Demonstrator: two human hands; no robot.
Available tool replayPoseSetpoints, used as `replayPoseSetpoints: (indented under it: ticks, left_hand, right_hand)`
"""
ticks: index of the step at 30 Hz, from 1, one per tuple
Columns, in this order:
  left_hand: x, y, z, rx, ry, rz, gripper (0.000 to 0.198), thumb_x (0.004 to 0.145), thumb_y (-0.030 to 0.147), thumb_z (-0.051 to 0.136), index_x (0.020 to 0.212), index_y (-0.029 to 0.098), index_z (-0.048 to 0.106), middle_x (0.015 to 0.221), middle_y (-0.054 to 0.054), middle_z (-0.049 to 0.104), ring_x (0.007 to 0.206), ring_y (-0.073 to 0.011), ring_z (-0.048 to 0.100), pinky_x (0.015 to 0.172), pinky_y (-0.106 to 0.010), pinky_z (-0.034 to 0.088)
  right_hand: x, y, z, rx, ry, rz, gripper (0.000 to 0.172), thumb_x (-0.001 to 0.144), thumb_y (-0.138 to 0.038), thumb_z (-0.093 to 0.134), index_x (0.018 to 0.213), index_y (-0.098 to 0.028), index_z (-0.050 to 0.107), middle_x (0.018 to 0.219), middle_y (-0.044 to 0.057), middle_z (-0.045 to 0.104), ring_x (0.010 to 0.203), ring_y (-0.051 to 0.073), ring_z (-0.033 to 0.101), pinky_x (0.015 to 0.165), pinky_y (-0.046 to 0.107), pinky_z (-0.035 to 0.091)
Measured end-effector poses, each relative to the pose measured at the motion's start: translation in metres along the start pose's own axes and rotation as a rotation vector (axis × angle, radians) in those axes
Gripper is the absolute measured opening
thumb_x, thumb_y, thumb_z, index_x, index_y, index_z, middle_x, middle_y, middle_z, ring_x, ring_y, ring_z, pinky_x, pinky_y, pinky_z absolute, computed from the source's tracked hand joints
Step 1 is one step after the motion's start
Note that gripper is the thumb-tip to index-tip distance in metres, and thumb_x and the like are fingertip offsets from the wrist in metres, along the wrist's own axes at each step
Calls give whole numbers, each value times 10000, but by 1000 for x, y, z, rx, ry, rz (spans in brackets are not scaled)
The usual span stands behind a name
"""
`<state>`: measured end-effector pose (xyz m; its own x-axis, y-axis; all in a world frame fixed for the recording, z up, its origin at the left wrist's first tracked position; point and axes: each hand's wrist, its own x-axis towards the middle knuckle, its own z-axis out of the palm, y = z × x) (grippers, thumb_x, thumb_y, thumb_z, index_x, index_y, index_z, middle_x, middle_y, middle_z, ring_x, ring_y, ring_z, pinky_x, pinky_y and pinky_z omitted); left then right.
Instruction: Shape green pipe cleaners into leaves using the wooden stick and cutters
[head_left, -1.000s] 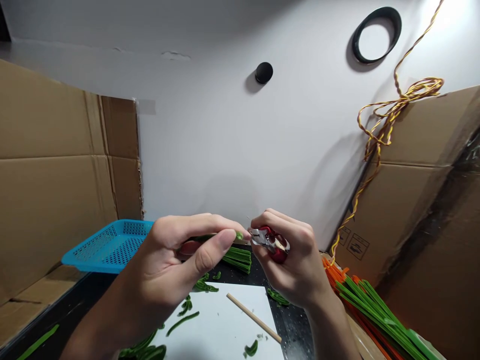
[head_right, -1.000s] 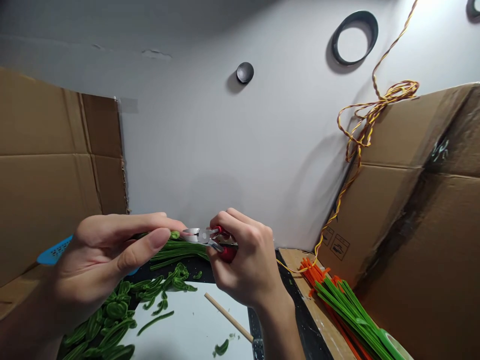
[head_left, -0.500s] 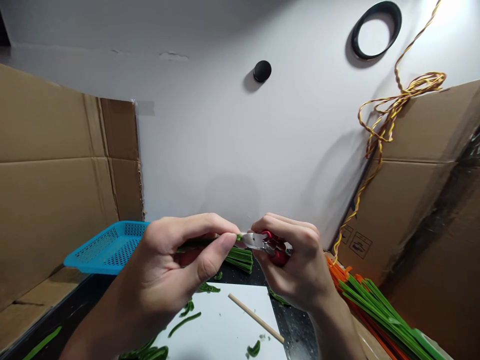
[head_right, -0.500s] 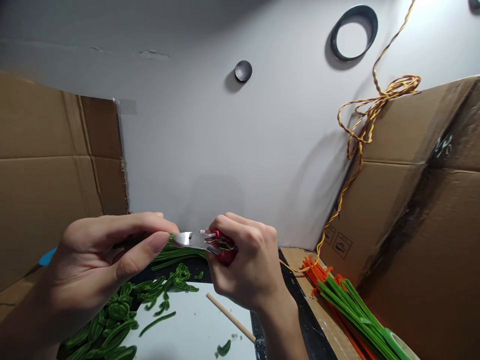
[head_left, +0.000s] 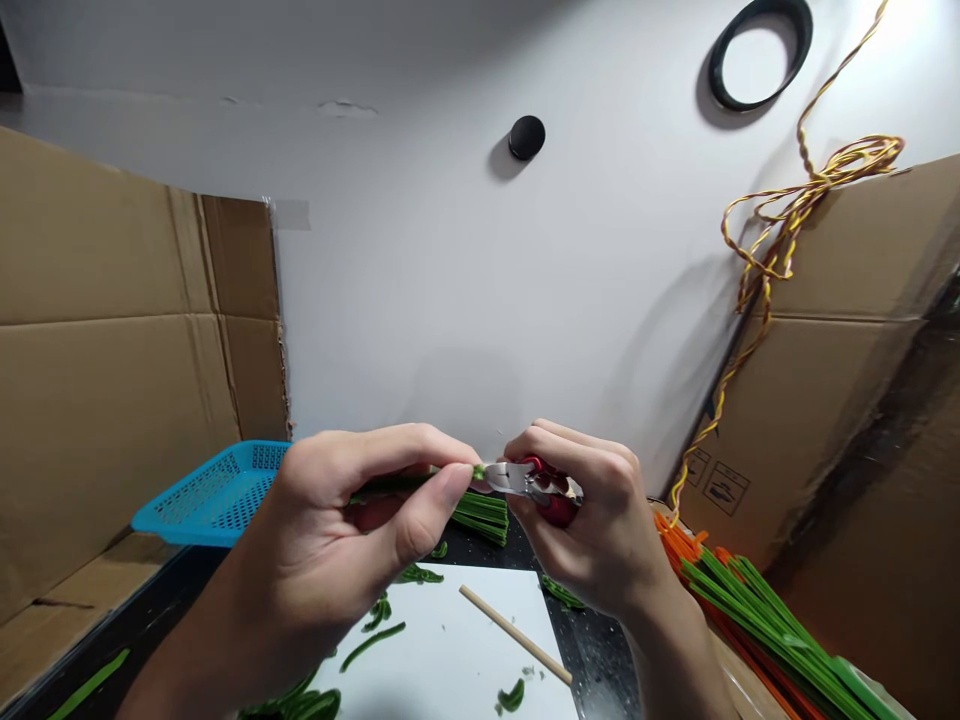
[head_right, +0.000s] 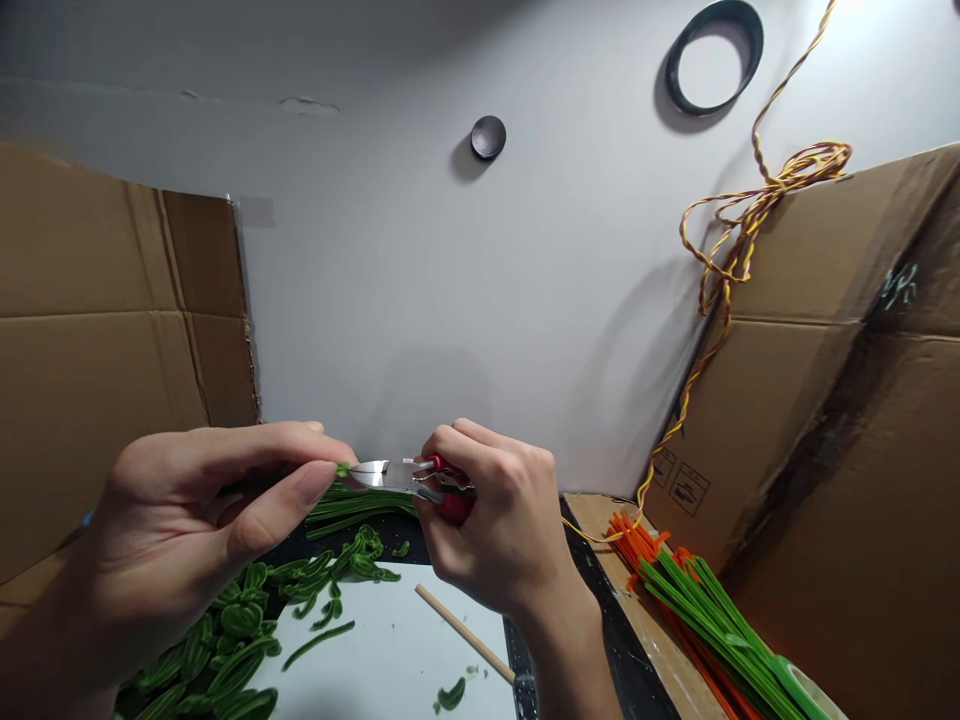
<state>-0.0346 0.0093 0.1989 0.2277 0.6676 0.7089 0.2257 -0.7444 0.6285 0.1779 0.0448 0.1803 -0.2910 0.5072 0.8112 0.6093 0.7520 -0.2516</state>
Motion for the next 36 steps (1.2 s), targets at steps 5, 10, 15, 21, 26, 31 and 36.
replayPoseSetpoints:
  ticks: [5,10,15,21,26,31,36]
  left_hand:
    - [0,0,1,7,-1,14,231,986,310,653,836,200,788,604,25,597,494,-83,423,426,-200,324]
    - [1,1,1,0,8,21,212,968,275,663,804,198,775,570,34,571,475,-74,375,402,-204,264]
    - [1,3,1,7,5,10,213,960,287,664,808,190,776,567,25,561,476,-82,372,403,-217,262]
    - [1,3,1,25,6,17,227,971,292,652,807,194,774,570,28,557,477,-82,365,400,-209,275]
    - [2,3,0,27,7,13,232,964,304,662,797,188,775,566,27,562,465,-77,359,393,-210,258]
    - [1,2,0,4,3,7,223,970,301,663,810,195,776,574,29,553,476,-78,369,401,-203,268]
    - [1,2,-2,18,-2,-8,251,968,323,663,789,187,774,581,21,536,475,-83,357,397,-215,258]
  right_hand:
    - [0,-1,0,-4,0,-4,120,685,-127,599,698,-225,532,619,-48,470,539,113,334,510,282,283]
    - [0,-1,-1,-9,2,-10,114,683,-127,594,700,-225,537,618,-50,474,537,111,331,506,279,279]
    - [1,1,-1,-25,-11,-1,115,683,-130,604,714,-229,554,631,-44,503,544,116,370,523,288,290]
    - [1,2,0,-22,-9,-8,96,706,-143,609,705,-225,558,617,-41,503,531,116,369,520,288,292]
    - [0,2,0,-37,-7,-14,94,716,-153,616,700,-225,557,607,-42,489,529,116,357,518,286,290]
    - [-1,1,-2,-80,9,-15,85,727,-146,614,715,-223,577,632,-40,521,536,112,368,522,282,297]
    - [1,-1,-1,-114,17,-27,74,738,-154,609,718,-223,595,630,-36,529,535,115,369,518,285,293]
